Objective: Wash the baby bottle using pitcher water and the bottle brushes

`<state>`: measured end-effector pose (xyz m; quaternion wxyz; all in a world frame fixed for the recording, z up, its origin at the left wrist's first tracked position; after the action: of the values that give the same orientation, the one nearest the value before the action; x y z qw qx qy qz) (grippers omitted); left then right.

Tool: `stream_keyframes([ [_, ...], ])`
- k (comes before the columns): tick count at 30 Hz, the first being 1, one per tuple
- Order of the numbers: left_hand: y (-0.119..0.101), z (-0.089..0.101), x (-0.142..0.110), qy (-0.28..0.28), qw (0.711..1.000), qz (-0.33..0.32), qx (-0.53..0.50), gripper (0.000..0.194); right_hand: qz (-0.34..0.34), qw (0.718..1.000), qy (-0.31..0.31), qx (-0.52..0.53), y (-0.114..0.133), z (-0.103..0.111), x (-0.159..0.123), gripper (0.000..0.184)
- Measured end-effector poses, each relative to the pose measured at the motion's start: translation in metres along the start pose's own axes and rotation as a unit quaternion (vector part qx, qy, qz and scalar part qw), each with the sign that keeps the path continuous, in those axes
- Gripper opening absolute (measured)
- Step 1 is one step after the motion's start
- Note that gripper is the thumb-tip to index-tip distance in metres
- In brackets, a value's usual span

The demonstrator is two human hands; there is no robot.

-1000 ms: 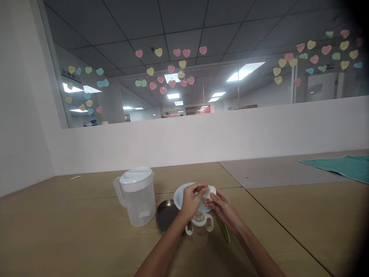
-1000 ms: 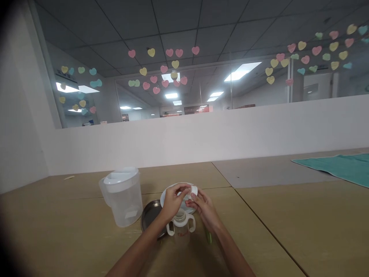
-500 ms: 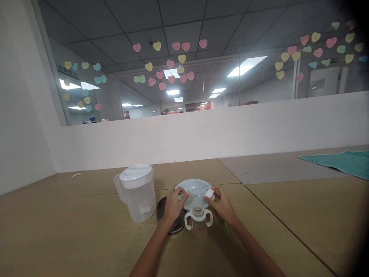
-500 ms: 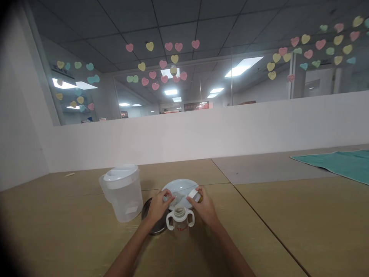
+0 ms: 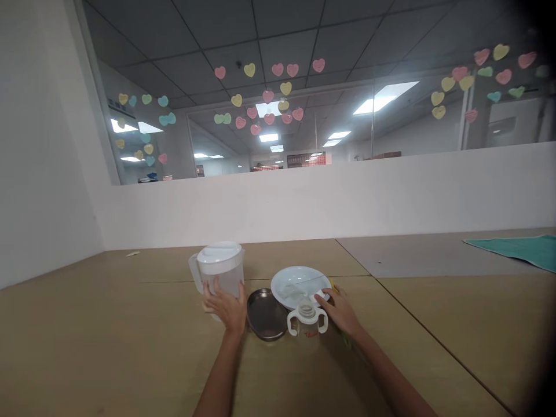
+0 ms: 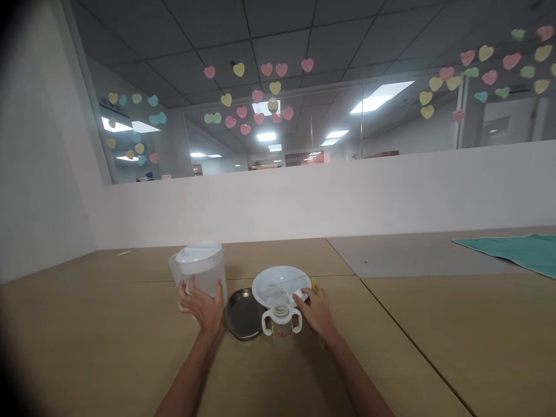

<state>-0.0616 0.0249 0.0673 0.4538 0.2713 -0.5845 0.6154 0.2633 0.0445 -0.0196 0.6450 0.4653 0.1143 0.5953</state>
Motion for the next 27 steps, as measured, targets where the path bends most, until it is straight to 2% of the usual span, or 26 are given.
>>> stream_keyframes([
  [3,0.011,-0.003,0.006,0.030,0.998,0.050,0.022,0.096,0.000,1.000,-0.002,-0.012,-0.002,-0.003,-0.001,0.051],
  [5,0.018,-0.007,0.006,0.038,0.996,0.075,0.005,0.106,0.005,1.000,-0.016,-0.025,-0.003,-0.005,-0.002,0.048],
  [9,0.023,-0.012,0.006,0.047,0.996,0.054,-0.060,0.103,0.032,0.998,-0.030,-0.047,-0.002,-0.008,-0.003,0.043],
  [12,0.020,-0.009,0.006,0.048,0.997,0.027,-0.055,0.097,0.027,0.997,-0.030,-0.060,-0.004,-0.009,-0.003,0.046],
  [15,0.006,-0.006,0.005,0.058,0.997,-0.029,-0.050,0.094,0.020,0.998,-0.029,-0.060,-0.005,-0.009,-0.002,0.049],
  [19,-0.014,-0.007,0.001,0.058,0.988,-0.123,-0.073,0.088,0.050,0.997,-0.045,-0.049,0.000,-0.007,-0.004,0.049],
  [24,-0.030,-0.011,-0.010,0.062,0.962,-0.252,-0.091,0.076,0.138,0.984,-0.112,0.001,0.028,0.016,-0.013,0.045],
  [27,-0.034,-0.013,-0.015,0.065,0.951,-0.289,-0.090,0.072,0.148,0.982,-0.112,0.035,0.041,0.026,-0.019,0.042],
])
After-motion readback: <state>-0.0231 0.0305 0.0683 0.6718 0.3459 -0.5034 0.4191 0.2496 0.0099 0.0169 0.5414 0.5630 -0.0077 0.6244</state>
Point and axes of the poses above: each hand's wrist, its own x-axis towards the middle knuckle, its own z-axis out of the back of the hand, y = z × x, the point moved 7 cm from there along x, towards the middle knuckle, and after that the axes turned 3 degrees about x, right-handed, at the moved point
